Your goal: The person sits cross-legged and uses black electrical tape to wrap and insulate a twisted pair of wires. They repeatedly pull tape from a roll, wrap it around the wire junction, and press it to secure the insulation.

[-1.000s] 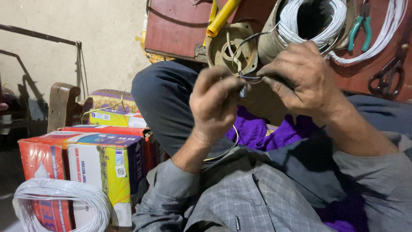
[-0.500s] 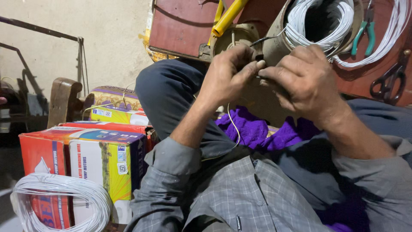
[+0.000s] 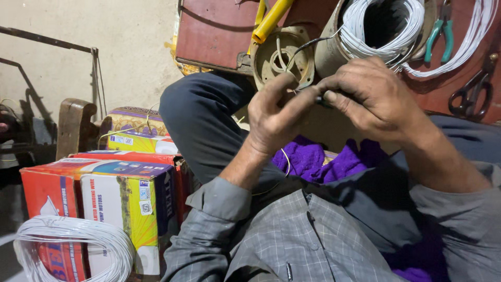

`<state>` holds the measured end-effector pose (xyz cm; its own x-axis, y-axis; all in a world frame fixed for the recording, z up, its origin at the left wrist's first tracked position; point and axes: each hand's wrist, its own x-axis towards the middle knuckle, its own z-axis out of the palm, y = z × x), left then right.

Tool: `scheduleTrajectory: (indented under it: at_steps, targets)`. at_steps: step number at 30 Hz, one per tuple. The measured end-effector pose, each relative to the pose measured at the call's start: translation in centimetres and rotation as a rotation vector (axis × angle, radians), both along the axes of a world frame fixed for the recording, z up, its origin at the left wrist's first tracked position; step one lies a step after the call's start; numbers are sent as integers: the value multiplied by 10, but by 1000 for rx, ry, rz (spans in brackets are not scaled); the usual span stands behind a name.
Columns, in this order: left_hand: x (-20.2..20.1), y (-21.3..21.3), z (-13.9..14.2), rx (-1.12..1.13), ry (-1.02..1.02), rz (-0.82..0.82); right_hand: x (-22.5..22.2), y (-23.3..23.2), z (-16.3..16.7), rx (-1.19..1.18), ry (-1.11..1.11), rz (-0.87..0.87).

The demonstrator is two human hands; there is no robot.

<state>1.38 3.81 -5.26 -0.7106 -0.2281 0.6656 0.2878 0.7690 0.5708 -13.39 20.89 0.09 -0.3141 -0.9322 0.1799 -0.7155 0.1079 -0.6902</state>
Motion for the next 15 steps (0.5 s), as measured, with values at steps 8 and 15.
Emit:
scheduleTrajectory:
  at_steps: [8,15]
  targets:
    - [22,4,29,256,-14,11,6,-4,-1,-71,153,-42]
    - [-14,-17,16,894,-367,-201,7,-6,9,-142,414,52]
